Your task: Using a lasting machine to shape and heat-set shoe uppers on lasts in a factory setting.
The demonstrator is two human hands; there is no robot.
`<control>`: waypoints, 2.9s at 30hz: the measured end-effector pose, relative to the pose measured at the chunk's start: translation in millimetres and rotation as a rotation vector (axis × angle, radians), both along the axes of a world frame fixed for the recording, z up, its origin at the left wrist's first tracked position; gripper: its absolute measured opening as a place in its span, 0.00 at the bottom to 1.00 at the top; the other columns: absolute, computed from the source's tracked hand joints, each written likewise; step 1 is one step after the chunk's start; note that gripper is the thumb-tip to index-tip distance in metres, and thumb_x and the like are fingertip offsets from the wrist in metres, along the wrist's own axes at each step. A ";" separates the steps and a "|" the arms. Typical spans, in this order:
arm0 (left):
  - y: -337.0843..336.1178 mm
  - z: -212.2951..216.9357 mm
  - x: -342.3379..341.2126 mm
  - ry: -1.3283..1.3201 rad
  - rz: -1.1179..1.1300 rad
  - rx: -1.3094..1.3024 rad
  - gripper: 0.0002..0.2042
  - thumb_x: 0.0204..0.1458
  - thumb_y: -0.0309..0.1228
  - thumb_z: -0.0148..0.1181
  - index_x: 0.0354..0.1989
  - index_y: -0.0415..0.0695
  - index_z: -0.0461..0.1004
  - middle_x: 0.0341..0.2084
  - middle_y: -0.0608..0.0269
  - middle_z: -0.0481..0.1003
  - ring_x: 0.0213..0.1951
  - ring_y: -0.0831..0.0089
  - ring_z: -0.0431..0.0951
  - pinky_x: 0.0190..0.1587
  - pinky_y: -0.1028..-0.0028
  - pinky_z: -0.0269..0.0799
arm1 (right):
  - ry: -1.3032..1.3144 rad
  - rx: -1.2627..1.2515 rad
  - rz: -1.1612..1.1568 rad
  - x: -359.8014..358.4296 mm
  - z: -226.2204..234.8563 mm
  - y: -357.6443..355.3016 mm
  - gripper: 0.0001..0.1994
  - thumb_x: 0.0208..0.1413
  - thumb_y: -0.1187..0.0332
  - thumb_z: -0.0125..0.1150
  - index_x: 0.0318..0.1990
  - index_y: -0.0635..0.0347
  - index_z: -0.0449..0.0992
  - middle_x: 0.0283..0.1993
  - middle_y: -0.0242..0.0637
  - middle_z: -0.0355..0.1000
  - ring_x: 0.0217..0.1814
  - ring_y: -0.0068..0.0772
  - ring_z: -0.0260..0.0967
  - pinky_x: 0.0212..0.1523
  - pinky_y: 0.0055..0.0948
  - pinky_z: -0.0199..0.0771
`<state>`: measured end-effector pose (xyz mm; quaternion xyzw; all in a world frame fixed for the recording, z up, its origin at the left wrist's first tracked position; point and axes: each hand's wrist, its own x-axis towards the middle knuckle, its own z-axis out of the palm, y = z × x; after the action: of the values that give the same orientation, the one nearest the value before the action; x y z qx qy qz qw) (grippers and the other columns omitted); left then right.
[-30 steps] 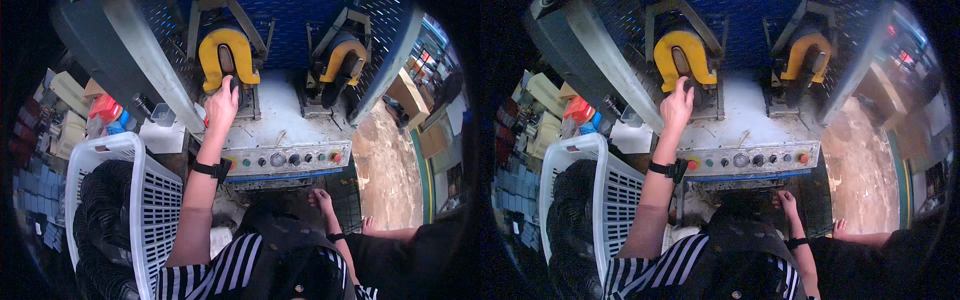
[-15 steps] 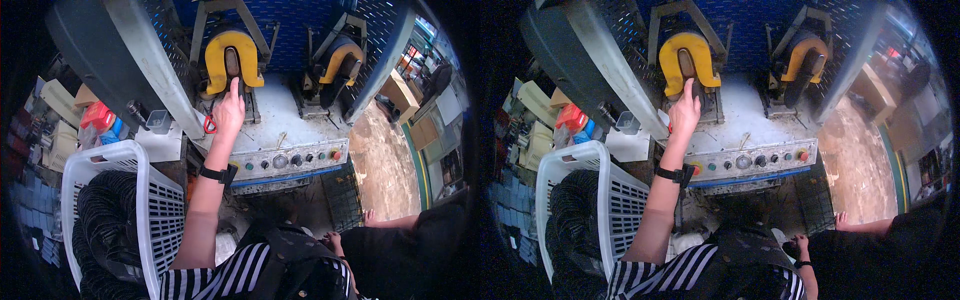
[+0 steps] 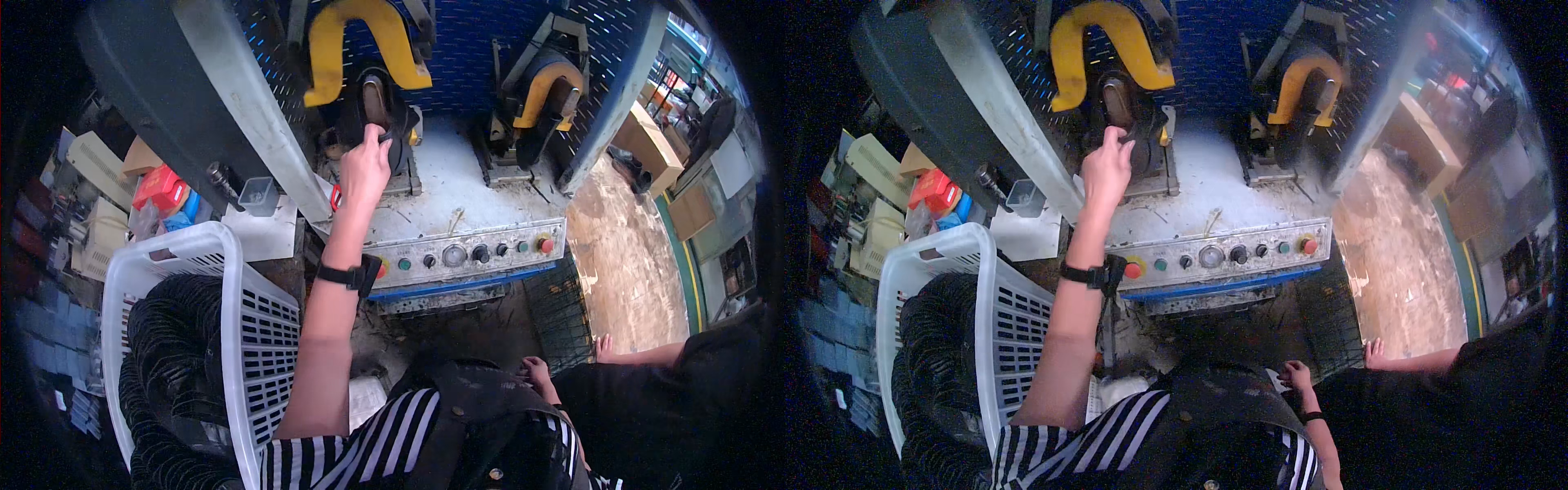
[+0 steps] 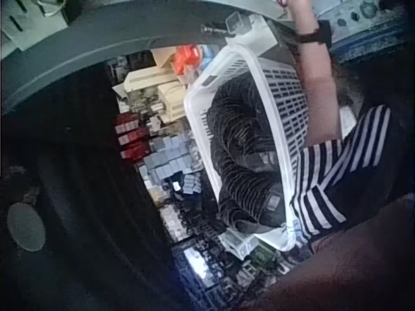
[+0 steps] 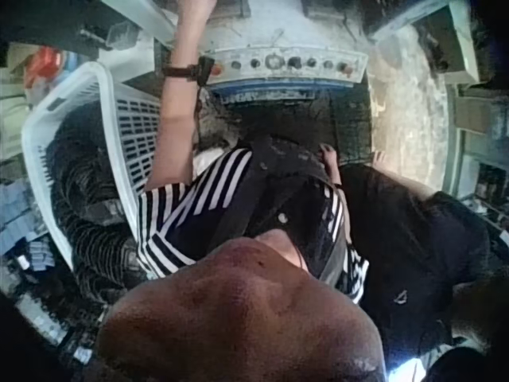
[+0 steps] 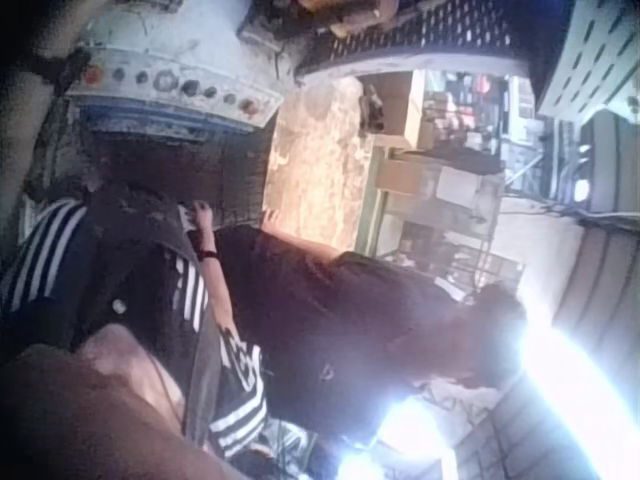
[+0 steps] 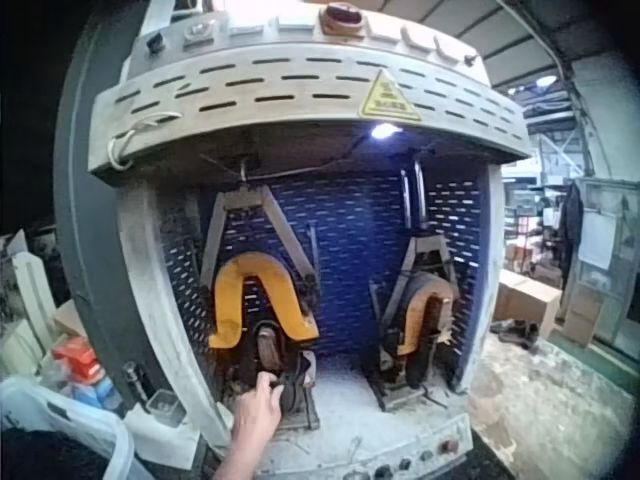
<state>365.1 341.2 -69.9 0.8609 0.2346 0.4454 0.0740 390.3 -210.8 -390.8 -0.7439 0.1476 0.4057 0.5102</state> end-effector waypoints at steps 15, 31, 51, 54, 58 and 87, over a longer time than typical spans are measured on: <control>-215.8 32.5 -35.9 0.605 -1.069 0.548 0.07 0.39 0.28 0.53 0.30 0.46 0.69 0.21 0.65 0.65 0.26 0.68 0.71 0.28 0.70 0.68 | 0.292 1.398 0.106 55.6 250.8 135.1 0.37 0.57 0.38 0.34 0.63 0.60 0.52 0.59 0.53 0.61 0.62 0.52 0.57 0.61 0.53 0.55; -282.6 19.5 16.0 0.273 -1.473 0.656 0.12 0.38 0.29 0.54 0.34 0.44 0.72 0.26 0.61 0.71 0.37 0.65 0.73 0.46 0.66 0.70 | 0.067 1.397 -0.126 41.2 234.7 35.1 0.20 0.51 0.72 0.50 0.52 0.68 0.64 0.48 0.48 0.70 0.46 0.42 0.72 0.48 0.38 0.74; -388.0 22.4 31.1 0.254 -1.481 0.300 0.22 0.43 0.32 0.63 0.50 0.43 0.72 0.10 0.68 0.62 0.13 0.74 0.65 0.18 0.73 0.60 | -0.316 1.658 -0.690 26.7 216.7 -23.6 0.23 0.40 0.65 0.48 0.44 0.70 0.72 0.42 0.51 0.73 0.42 0.46 0.71 0.50 0.40 0.69; -396.8 21.7 36.1 0.245 -1.483 0.255 0.22 0.43 0.32 0.63 0.50 0.43 0.72 0.09 0.68 0.62 0.13 0.74 0.65 0.18 0.73 0.60 | -0.293 1.701 -0.701 25.4 208.0 -35.0 0.23 0.40 0.66 0.47 0.45 0.71 0.71 0.43 0.51 0.72 0.43 0.47 0.71 0.51 0.41 0.69; -404.9 12.4 49.0 0.216 -1.477 0.283 0.20 0.45 0.35 0.61 0.48 0.44 0.73 0.09 0.70 0.59 0.12 0.75 0.64 0.16 0.74 0.61 | -0.310 1.672 -0.760 28.1 213.2 -35.3 0.24 0.39 0.68 0.47 0.47 0.71 0.69 0.45 0.50 0.71 0.45 0.48 0.71 0.53 0.42 0.68; -454.6 -2.7 142.4 0.121 -1.559 0.310 0.23 0.40 0.25 0.55 0.50 0.47 0.72 0.13 0.68 0.59 0.17 0.73 0.64 0.22 0.73 0.61 | -0.597 1.535 -0.944 84.9 213.5 -62.8 0.21 0.43 0.62 0.49 0.46 0.62 0.69 0.36 0.40 0.74 0.30 0.39 0.71 0.29 0.32 0.72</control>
<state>507.5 -113.3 -72.7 0.8001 -0.4964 0.2454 0.2307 475.2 -273.6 -177.3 -0.1420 -0.0104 -0.0632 0.9878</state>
